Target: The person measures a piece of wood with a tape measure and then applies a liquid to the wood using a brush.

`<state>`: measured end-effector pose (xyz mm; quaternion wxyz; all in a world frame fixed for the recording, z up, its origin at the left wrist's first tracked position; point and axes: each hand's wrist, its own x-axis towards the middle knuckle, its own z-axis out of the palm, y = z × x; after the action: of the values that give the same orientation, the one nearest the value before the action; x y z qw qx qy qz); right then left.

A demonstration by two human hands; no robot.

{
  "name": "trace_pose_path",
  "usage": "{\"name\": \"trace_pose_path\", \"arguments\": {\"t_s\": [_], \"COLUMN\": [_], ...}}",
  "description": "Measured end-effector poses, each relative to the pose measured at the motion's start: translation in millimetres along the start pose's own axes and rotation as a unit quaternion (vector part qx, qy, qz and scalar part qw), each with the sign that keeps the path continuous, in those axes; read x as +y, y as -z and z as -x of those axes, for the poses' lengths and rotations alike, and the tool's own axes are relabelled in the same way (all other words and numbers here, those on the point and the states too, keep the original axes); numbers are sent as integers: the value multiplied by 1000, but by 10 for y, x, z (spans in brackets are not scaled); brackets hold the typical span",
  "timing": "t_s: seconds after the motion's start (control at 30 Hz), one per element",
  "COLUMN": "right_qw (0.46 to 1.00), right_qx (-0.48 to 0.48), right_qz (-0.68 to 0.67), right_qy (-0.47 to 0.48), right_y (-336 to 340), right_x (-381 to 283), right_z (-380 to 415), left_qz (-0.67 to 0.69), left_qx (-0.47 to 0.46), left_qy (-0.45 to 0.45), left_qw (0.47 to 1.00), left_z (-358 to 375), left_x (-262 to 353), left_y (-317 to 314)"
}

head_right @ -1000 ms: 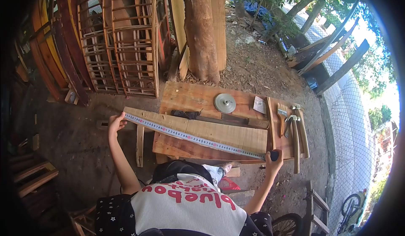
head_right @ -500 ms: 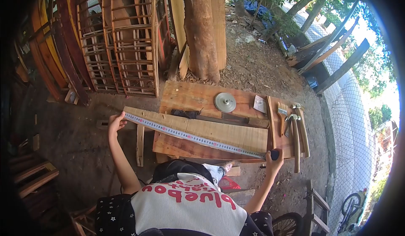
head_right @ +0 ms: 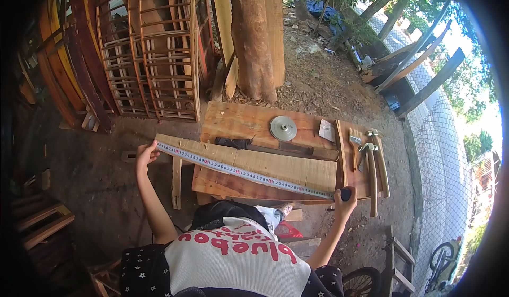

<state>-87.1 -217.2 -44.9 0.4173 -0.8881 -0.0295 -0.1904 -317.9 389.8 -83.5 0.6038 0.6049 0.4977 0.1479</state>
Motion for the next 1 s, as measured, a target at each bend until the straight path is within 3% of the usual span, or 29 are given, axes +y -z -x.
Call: {"name": "trace_pose_path", "arguments": {"t_s": [1.0], "right_qw": [1000], "right_qx": [-1], "right_qz": [-2], "right_qy": [-8], "right_y": [7], "right_x": [-48], "right_z": [12], "left_qz": [-10], "left_qx": [-7], "left_qy": [0], "left_qw": [1000], "left_z": [-17], "left_x": [-32], "left_y": [15]}}
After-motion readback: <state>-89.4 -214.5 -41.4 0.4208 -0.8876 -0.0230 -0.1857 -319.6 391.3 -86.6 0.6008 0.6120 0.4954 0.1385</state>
